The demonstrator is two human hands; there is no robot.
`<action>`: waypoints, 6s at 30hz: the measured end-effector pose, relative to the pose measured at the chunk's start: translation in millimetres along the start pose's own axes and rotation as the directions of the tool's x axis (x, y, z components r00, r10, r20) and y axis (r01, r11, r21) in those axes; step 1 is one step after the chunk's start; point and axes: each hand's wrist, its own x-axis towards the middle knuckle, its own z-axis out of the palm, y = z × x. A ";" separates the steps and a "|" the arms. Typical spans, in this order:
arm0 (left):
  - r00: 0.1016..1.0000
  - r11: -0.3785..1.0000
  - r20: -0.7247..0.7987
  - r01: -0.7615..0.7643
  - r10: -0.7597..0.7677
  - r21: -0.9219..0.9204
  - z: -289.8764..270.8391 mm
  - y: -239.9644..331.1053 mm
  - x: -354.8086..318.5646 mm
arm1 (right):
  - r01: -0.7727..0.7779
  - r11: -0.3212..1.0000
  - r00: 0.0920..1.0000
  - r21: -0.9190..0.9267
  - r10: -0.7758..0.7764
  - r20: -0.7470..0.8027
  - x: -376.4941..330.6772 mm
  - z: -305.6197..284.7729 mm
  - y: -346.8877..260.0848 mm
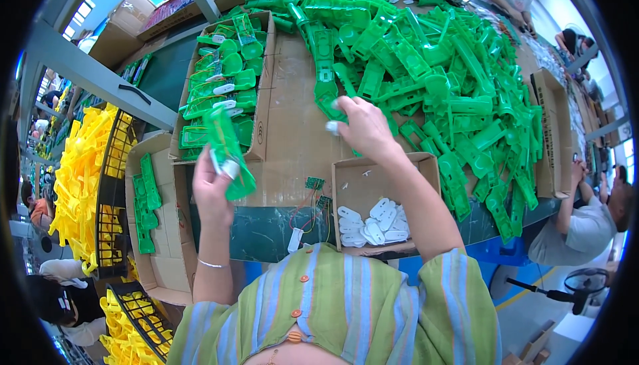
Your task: Assembling circuit boards and switches into green plastic housings at a factory workbench.
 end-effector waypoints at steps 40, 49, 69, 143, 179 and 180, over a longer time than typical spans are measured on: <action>0.761 0.742 0.487 0.604 -0.428 -0.292 75.1 -47.0 38.3 | 0.161 0.947 0.948 -0.279 -0.070 0.309 -148.8 -8.7 35.9; 0.786 0.908 0.540 0.409 -0.300 -0.091 35.6 -12.0 -27.1 | -0.112 0.677 0.990 0.728 0.012 0.141 -114.0 -26.2 -13.7; 0.888 0.872 0.460 -0.230 0.007 0.432 33.6 -6.7 -64.1 | -0.295 0.157 0.942 0.943 -0.120 0.314 -93.0 16.1 -60.4; 0.954 0.972 0.298 0.092 -0.024 -0.216 3.4 -33.9 -68.1 | 0.749 0.661 0.636 -0.044 -0.736 -0.232 -81.3 25.2 -105.0; 0.940 0.993 0.336 -0.020 0.059 -0.118 26.1 7.2 -71.0 | 0.054 0.365 0.982 0.929 -0.187 0.017 -89.8 8.4 -95.1; 0.953 0.991 0.295 -0.026 0.064 -0.132 27.8 6.6 -72.8 | 0.045 0.360 0.983 0.932 -0.180 0.022 -90.8 8.6 -97.0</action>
